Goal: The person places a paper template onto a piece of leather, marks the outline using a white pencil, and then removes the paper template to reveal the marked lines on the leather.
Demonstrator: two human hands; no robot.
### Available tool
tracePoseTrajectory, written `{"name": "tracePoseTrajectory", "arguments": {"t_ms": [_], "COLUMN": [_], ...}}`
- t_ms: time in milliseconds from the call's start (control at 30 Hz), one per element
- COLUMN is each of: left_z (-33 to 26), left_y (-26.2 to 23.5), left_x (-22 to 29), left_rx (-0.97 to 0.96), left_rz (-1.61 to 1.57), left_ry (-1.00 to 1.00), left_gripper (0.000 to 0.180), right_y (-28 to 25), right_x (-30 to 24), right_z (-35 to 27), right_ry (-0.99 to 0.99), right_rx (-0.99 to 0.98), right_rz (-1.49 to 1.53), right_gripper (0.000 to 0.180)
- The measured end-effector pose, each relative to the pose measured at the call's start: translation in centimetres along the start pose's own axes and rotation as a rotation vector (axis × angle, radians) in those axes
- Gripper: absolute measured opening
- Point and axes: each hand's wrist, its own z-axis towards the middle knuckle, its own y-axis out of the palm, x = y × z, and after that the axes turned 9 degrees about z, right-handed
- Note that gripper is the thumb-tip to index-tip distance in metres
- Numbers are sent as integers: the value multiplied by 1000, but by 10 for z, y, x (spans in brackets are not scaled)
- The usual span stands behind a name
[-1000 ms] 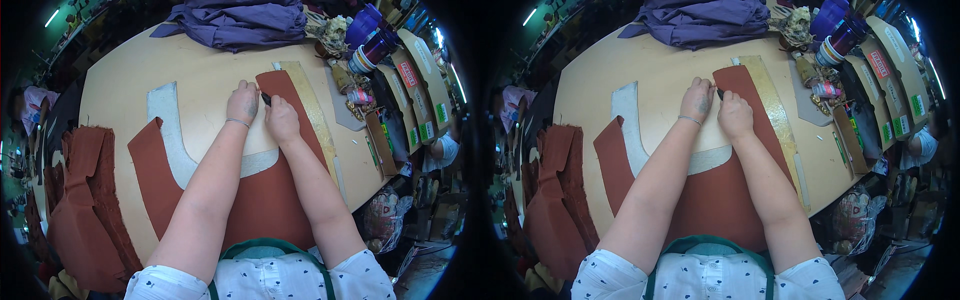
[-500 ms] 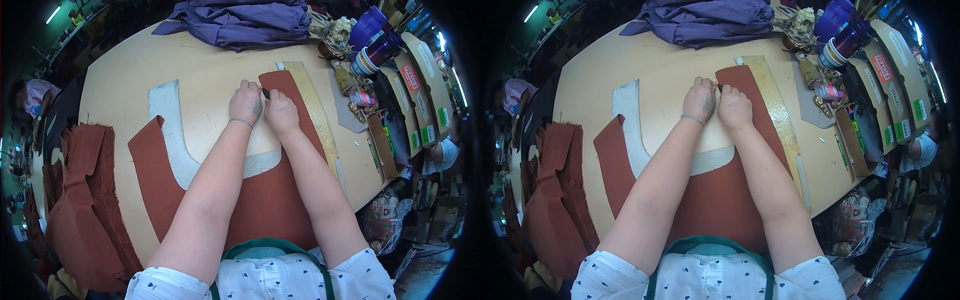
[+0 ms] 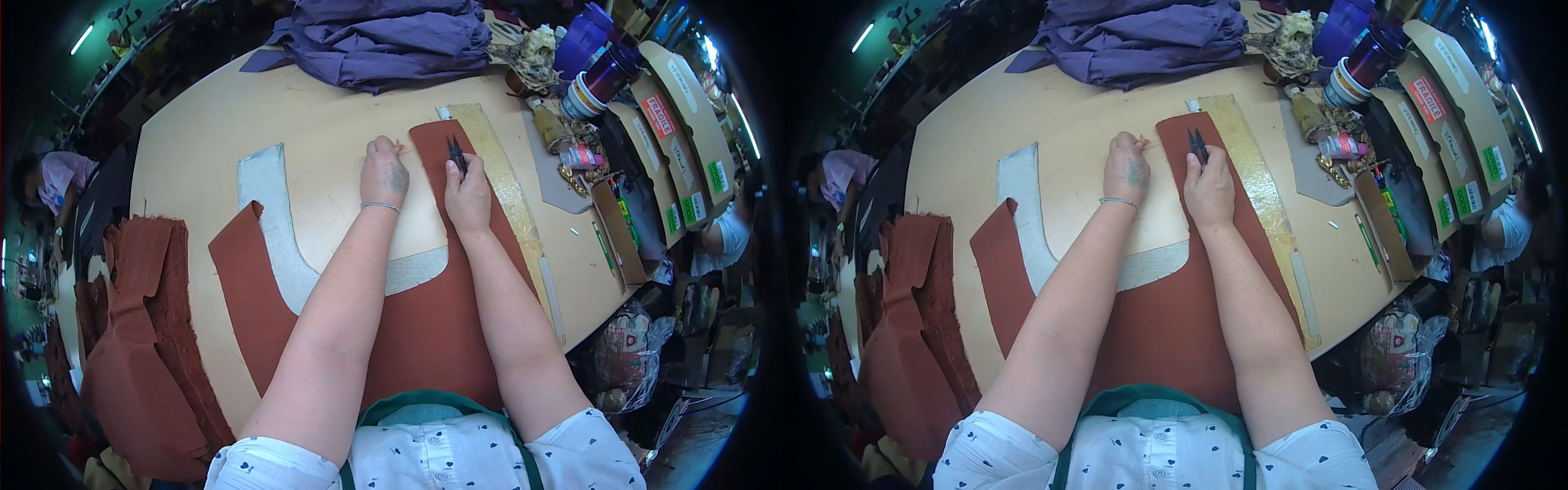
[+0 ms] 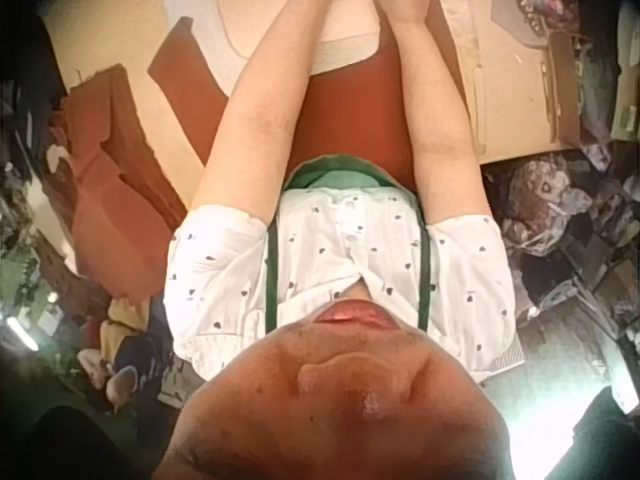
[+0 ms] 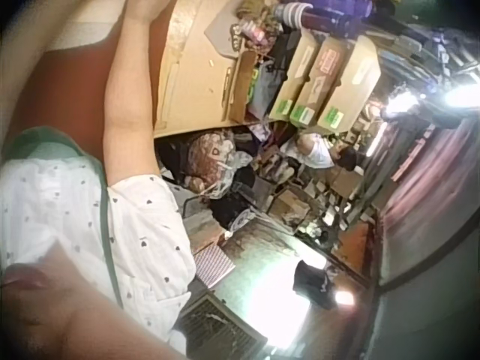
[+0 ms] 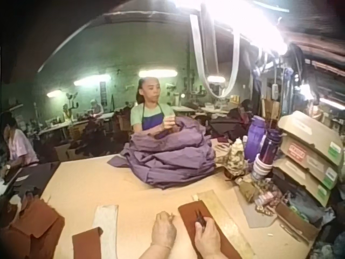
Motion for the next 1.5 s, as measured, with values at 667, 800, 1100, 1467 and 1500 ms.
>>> {"name": "tracePoseTrajectory", "arguments": {"t_ms": [667,800,1100,1467,1500], "left_z": [3,3,9,39,39], "left_y": [-7,-3,0,5,6], "left_x": [-2,-4,-4,-19,-17], "left_rx": [-103,-56,5,-186,-178], "left_rz": [72,71,24,44,61], "left_ry": [159,144,45,300,300], "left_gripper": [11,11,10,10,10], "right_y": [11,20,27,29,29], "right_x": [4,-1,7,4,5], "right_z": [5,11,11,8,8], "right_ry": [-176,-200,-250,-238,-238], "right_rx": [-256,-274,-244,-191,-192], "right_rz": [-295,-367,-378,-389,-392], "right_gripper": [22,20,17,18,18]}}
